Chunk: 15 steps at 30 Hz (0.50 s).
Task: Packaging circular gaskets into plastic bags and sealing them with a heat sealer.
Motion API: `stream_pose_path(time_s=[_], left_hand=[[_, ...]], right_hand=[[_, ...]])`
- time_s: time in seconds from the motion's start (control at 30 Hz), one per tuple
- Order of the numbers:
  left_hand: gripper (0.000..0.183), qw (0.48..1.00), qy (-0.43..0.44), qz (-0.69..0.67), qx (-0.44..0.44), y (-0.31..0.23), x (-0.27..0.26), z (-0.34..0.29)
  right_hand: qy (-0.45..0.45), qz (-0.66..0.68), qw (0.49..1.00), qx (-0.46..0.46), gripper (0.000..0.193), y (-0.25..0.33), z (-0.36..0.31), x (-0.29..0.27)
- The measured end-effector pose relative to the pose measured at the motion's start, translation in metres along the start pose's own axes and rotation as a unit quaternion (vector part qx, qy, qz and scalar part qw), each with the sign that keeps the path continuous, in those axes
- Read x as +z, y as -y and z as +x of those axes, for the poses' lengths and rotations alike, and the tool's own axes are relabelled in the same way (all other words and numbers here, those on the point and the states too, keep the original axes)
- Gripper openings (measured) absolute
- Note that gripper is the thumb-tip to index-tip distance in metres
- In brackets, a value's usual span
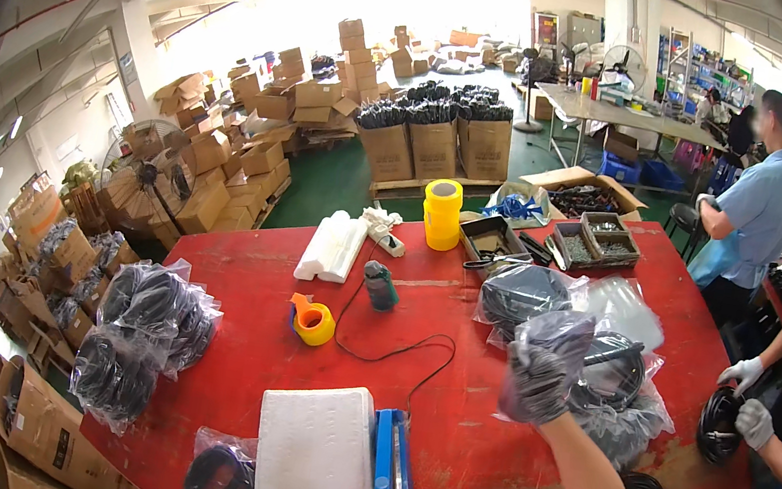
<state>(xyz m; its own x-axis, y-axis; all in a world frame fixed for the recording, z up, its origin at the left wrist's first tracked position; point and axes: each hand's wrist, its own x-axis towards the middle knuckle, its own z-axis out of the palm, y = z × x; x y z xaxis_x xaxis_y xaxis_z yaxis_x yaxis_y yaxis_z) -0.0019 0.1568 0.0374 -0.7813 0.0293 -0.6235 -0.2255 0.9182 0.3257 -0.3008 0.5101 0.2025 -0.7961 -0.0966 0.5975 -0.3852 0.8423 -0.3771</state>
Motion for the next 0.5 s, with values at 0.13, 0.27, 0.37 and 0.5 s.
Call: stream_pose_path(time_s=[0.13,0.27,0.37,0.5], left_hand=[[0.023,0.763,-0.199,-0.614,0.015,0.003,-0.019,-0.039],[0.079,0.383,0.231,-0.876,0.18,-0.009,-0.086,-0.112],[0.077,0.446,0.148,-0.875,0.114,-0.016,-0.117,-0.155],[0.061,0.48,0.15,-0.864,-0.008,0.098,-0.062,-0.178]], right_hand=[[0.057,0.423,0.895,0.131,0.031,0.135,-0.014,-0.098],[0.106,0.615,0.758,0.189,0.027,0.211,-0.065,-0.133],[0.189,0.504,0.841,0.055,0.027,0.231,-0.124,-0.134],[0.359,0.56,0.717,0.209,0.025,0.259,-0.225,-0.108]])
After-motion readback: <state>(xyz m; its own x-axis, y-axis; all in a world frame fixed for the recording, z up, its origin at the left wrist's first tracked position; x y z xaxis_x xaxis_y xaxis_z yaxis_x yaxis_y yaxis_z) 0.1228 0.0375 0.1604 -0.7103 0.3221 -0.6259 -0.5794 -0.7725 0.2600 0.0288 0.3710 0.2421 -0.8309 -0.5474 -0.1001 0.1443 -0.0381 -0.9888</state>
